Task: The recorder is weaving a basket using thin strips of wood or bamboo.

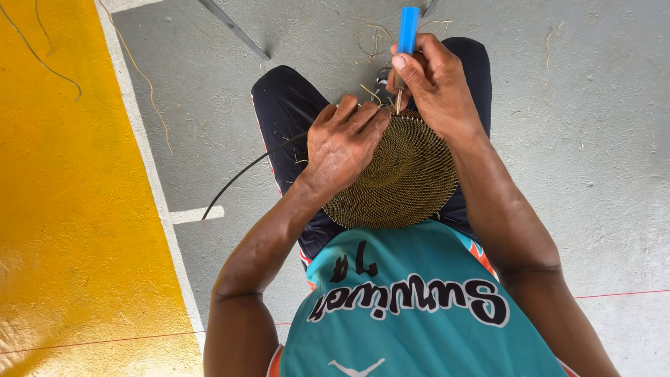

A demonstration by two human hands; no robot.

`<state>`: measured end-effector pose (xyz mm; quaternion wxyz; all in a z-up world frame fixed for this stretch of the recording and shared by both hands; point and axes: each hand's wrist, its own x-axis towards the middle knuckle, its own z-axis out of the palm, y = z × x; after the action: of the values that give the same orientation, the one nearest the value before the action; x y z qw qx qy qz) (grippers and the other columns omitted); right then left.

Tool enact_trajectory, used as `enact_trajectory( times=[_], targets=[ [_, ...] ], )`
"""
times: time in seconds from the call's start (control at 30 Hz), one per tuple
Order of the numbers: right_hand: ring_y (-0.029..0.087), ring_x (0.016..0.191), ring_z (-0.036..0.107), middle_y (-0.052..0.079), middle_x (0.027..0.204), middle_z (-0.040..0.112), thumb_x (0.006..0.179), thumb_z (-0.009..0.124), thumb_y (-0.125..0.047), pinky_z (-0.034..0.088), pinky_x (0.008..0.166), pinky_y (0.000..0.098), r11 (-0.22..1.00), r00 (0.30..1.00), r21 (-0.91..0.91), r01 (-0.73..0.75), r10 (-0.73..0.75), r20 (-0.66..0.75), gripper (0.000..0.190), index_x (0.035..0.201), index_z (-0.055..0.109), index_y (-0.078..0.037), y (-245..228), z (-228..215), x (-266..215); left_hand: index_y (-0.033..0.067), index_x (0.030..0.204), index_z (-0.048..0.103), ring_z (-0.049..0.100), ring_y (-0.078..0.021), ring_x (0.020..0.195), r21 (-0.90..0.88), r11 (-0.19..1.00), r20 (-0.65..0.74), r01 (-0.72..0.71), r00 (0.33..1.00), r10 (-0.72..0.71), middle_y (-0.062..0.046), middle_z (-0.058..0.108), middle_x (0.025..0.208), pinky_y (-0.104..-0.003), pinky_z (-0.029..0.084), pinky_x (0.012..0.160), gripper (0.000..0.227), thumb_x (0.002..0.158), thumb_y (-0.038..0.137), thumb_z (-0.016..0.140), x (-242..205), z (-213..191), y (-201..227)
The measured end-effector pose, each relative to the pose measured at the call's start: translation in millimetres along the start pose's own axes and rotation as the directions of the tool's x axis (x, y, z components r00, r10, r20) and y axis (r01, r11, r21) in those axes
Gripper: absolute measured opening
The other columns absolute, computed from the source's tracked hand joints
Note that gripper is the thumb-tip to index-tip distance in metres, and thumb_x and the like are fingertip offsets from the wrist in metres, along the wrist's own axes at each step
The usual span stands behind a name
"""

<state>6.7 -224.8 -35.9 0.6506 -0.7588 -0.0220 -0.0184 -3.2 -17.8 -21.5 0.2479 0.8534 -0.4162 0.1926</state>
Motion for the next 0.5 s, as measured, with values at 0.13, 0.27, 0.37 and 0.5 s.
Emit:
enact_trajectory(
  times=[0.13,0.27,0.37,0.5],
  targets=[
    [0.012,0.072,0.070,0.009,0.086,0.069,0.114,0.058,-0.025,0.061,0.058,0.0248,0.996,0.999,0.085,-0.011,0.014,-0.035,0.025,0.119,0.058,0.000,6.4,-4.9,-3.6,0.0108,0.106,0.074,0.057,-0.0143,0.094,0.028,1.000,0.047,0.002,0.999,-0.003,0.004,0.061,0.097,-0.031,0.053,0.072,0.019,0.089,0.018,0.082,7.2,-8.3,0.5],
    [0.016,0.088,0.075,0.011,0.098,0.069,0.115,0.061,-0.024,0.065,0.067,0.0281,0.971,0.996,0.233,0.055,-0.038,-0.075,0.028,0.125,0.054,0.002,-1.7,-8.7,-8.5,0.0098,0.110,0.074,0.058,-0.0144,0.097,0.010,1.000,-0.016,-0.024,1.000,0.024,0.003,0.062,0.101,-0.031,0.054,0.077,0.023,0.088,0.016,0.080,9.5,-14.4,5.7],
    [0.017,0.092,0.075,0.011,0.099,0.067,0.114,0.062,-0.023,0.066,0.066,0.0291,0.970,0.996,0.235,0.057,-0.039,-0.079,0.028,0.124,0.053,0.002,-9.3,-10.2,-11.8,0.0097,0.109,0.073,0.058,-0.0151,0.098,0.003,0.999,-0.031,-0.033,0.999,0.033,0.003,0.061,0.100,-0.032,0.053,0.075,0.021,0.090,0.016,0.080,7.3,-11.9,9.6],
    [0.016,0.088,0.074,0.010,0.099,0.067,0.113,0.063,-0.023,0.066,0.066,0.0284,0.988,0.999,0.152,0.011,-0.003,-0.053,0.027,0.121,0.055,0.001,-8.1,-8.6,-10.1,0.0092,0.108,0.074,0.058,-0.0157,0.094,0.000,0.999,0.001,-0.034,0.999,0.034,0.002,0.063,0.101,-0.033,0.051,0.072,0.021,0.088,0.015,0.080,7.5,-15.9,10.3]
  ],
)
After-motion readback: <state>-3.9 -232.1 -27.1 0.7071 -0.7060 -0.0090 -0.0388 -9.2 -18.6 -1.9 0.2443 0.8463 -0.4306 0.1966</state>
